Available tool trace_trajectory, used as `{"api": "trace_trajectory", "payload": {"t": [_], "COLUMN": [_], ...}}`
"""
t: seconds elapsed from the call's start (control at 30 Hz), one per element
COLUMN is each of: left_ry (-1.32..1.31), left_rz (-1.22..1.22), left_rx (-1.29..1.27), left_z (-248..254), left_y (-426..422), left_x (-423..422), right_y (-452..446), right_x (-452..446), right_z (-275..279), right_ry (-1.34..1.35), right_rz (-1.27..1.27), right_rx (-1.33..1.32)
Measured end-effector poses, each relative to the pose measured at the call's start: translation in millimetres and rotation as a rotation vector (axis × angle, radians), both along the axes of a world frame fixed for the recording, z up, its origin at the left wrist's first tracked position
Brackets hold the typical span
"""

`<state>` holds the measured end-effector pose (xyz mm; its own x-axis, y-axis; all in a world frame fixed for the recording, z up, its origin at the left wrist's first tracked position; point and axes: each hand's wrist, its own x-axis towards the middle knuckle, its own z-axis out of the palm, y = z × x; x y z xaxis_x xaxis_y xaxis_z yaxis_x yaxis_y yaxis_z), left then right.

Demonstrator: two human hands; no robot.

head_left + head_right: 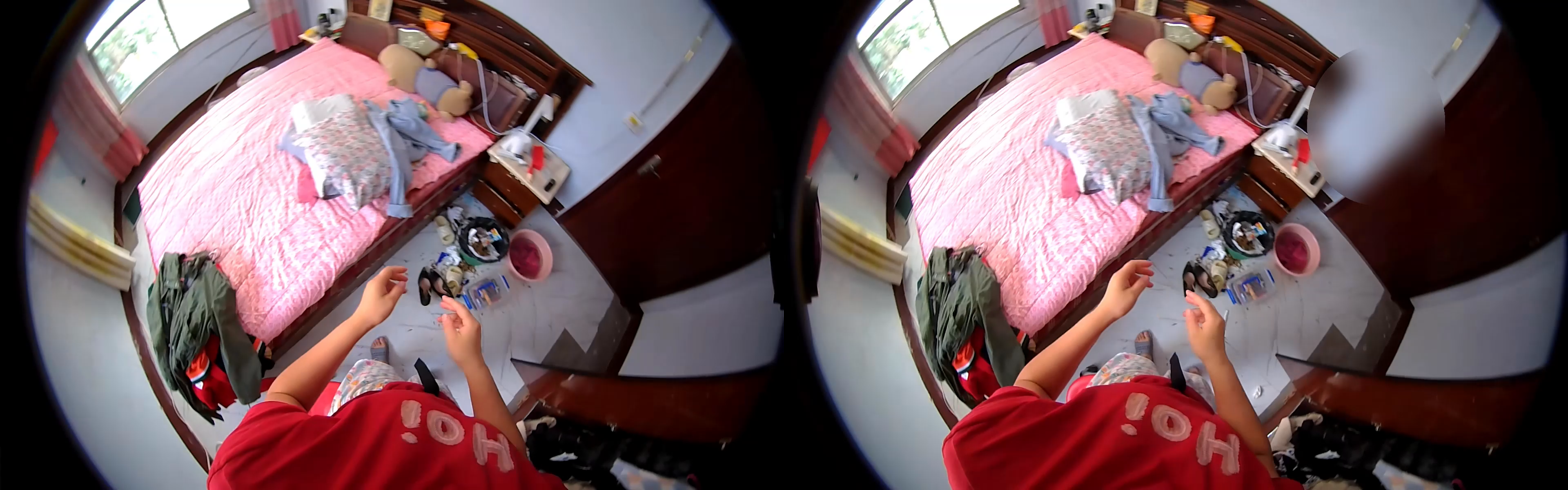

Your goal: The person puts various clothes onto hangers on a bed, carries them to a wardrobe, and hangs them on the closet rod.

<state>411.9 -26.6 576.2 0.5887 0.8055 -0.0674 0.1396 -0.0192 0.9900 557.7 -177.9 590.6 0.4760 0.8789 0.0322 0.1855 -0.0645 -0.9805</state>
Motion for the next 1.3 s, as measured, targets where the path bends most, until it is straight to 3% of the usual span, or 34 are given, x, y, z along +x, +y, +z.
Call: {"api": "trace_trajectory", "payload": {"t": [0.3, 0.57, 0.73, 0.83, 1.1, 1.17, 1.3], "left_ry": [0.116, 0.612, 0.77, 0.926, 1.05, 1.101, 1.093], "left_rz": [0.612, 0.98, 1.212, 1.293, 1.378, 1.343, 1.237], "left_rx": [0.105, 0.246, 0.143, 0.155, 0.034, -0.009, -0.217], "left_z": [-7.9, -35.0, -65.9, -82.7, -124.6, -133.5, -160.0], "left_y": [-12.0, -66.1, -82.4, -73.4, 5.9, 21.2, 34.3], "left_x": [-108.5, -226.6, -308.1, -362.6, -534.9, -575.7, -629.1], "right_y": [67.2, 121.3, 146.2, 174.8, 279.6, 311.2, 373.0], "right_x": [-24.2, -95.0, -148.5, -185.3, -350.6, -392.3, -477.9], "right_z": [-54.1, -78.7, -96.1, -114.8, -200.9, -251.1, -285.4], "right_ry": [0.177, 0.218, 0.275, 0.238, 0.033, -0.071, -0.108], "right_rz": [0.312, 0.592, 0.66, 0.69, 0.775, 0.835, 0.909], "right_rx": [0.024, -0.092, -0.21, -0.335, -0.62, -0.582, -0.533]}}
